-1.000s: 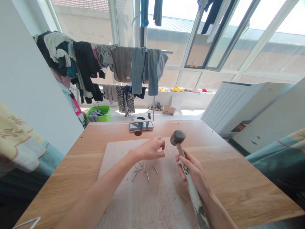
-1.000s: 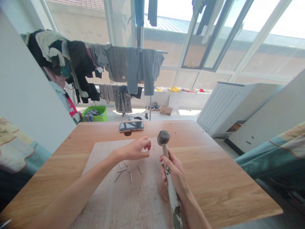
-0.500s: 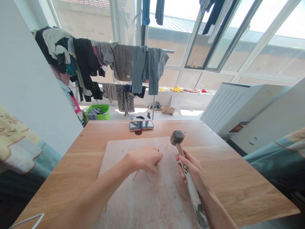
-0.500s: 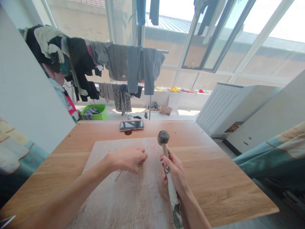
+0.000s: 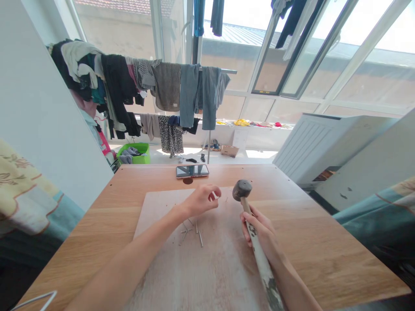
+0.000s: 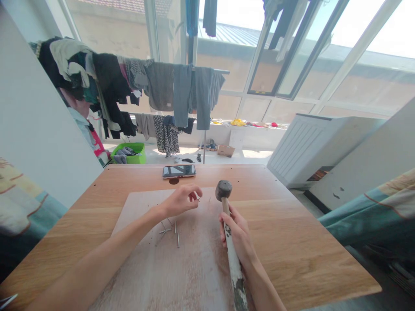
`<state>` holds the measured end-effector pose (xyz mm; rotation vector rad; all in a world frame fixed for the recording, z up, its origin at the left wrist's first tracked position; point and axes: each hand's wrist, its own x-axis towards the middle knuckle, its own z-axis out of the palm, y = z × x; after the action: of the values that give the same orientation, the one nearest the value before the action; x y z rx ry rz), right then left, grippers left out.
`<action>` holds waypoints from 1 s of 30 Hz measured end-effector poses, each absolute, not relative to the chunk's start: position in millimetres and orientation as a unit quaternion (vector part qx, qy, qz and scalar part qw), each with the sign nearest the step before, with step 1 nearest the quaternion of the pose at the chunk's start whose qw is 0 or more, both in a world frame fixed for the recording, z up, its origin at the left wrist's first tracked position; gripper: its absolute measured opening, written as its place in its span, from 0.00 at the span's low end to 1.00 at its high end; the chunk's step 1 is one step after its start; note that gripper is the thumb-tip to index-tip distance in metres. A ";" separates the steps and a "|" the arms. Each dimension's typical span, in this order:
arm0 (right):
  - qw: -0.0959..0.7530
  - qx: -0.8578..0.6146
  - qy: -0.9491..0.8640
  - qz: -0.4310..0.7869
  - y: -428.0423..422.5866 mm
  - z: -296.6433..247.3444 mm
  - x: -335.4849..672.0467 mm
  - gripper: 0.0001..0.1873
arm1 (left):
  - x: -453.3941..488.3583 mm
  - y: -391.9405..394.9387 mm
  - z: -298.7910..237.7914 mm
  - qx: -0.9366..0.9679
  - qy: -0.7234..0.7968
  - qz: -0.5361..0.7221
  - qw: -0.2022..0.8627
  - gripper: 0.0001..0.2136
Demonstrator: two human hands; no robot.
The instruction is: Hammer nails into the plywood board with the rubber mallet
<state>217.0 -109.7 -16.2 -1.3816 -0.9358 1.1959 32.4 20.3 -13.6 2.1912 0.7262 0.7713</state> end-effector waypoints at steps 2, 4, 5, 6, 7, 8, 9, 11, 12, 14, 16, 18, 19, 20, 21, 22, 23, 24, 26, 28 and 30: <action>0.506 -0.589 -0.381 0.501 -108.3 -18.5 218.8 0.19 | 36.4 23.1 -23.4 0.804 0.303 0.335 0.386 0.08; 0.498 -0.599 -0.373 0.504 -107.2 -20.6 220.2 0.18 | 39.3 22.3 -28.9 0.792 0.301 0.349 0.401 0.10; 0.495 -0.602 -0.370 0.504 -106.8 -21.2 220.6 0.18 | 40.1 21.2 -30.2 0.792 0.297 0.353 0.401 0.10; 0.494 -0.605 -0.368 0.505 -106.6 -21.3 220.7 0.18 | 40.6 19.8 -30.8 0.795 0.296 0.354 0.394 0.09; 0.492 -0.607 -0.366 0.505 -106.5 -20.9 220.5 0.18 | 40.8 18.5 -30.9 0.799 0.298 0.353 0.383 0.07; 0.491 -0.608 -0.365 0.505 -106.5 -20.1 220.1 0.18 | 40.8 17.5 -31.0 0.803 0.305 0.353 0.370 0.05; 0.490 -0.609 -0.365 0.506 -106.5 -19.1 219.6 0.19 | 40.6 16.8 -31.1 0.806 0.315 0.354 0.354 0.04; 0.487 -0.612 -0.365 0.505 -106.4 -17.4 218.7 0.19 | 39.8 16.4 -31.9 0.811 0.334 0.352 0.327 0.04; 0.487 -0.613 -0.365 0.504 -106.3 -17.1 218.5 0.19 | 39.2 16.8 -32.7 0.813 0.341 0.350 0.316 0.04; 0.488 -0.616 -0.365 0.499 -106.0 -18.1 218.7 0.19 | 37.8 18.1 -34.9 0.819 0.348 0.340 0.303 0.04; 0.487 -0.619 -0.367 0.495 -105.8 -20.1 219.6 0.18 | 36.5 20.0 -37.7 0.821 0.349 0.332 0.306 0.05; 0.483 -0.619 -0.372 0.495 -105.9 -21.6 220.5 0.18 | 35.5 21.9 -40.5 0.816 0.350 0.332 0.319 0.05; 0.481 -0.617 -0.375 0.497 -106.1 -21.9 220.9 0.18 | 35.2 22.7 -41.8 0.812 0.351 0.334 0.325 0.05; 0.480 -0.616 -0.377 0.498 -106.3 -21.8 221.1 0.18 | 35.0 23.5 -43.0 0.810 0.351 0.335 0.330 0.05; 0.480 -0.614 -0.379 0.498 -106.7 -21.4 221.2 0.18 | 34.9 24.1 -44.0 0.810 0.349 0.335 0.331 0.05; 0.482 -0.612 -0.381 0.499 -107.2 -20.8 221.1 0.18 | 34.9 24.5 -44.8 0.811 0.348 0.335 0.330 0.05; 0.485 -0.609 -0.382 0.499 -107.7 -20.1 220.9 0.18 | 34.9 24.8 -45.4 0.812 0.346 0.334 0.330 0.05; 0.489 -0.606 -0.383 0.498 -108.4 -19.5 220.5 0.18 | 35.0 24.9 -45.8 0.814 0.344 0.333 0.328 0.05; 0.499 -0.595 -0.387 0.497 -109.9 -18.7 219.2 0.18 | 35.4 24.8 -46.4 0.819 0.341 0.331 0.321 0.05; 0.513 -0.578 -0.395 0.497 -111.2 -18.6 217.0 0.18 | 36.2 24.7 -46.9 0.824 0.339 0.331 0.310 0.05; 0.529 -0.557 -0.404 0.497 -112.1 -19.1 213.9 0.17 | 37.1 24.9 -48.0 0.824 0.339 0.330 0.312 0.06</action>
<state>213.9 -112.1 -19.1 -1.3300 -0.9659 1.1866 37.1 24.9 -48.0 2.1727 0.8950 0.8711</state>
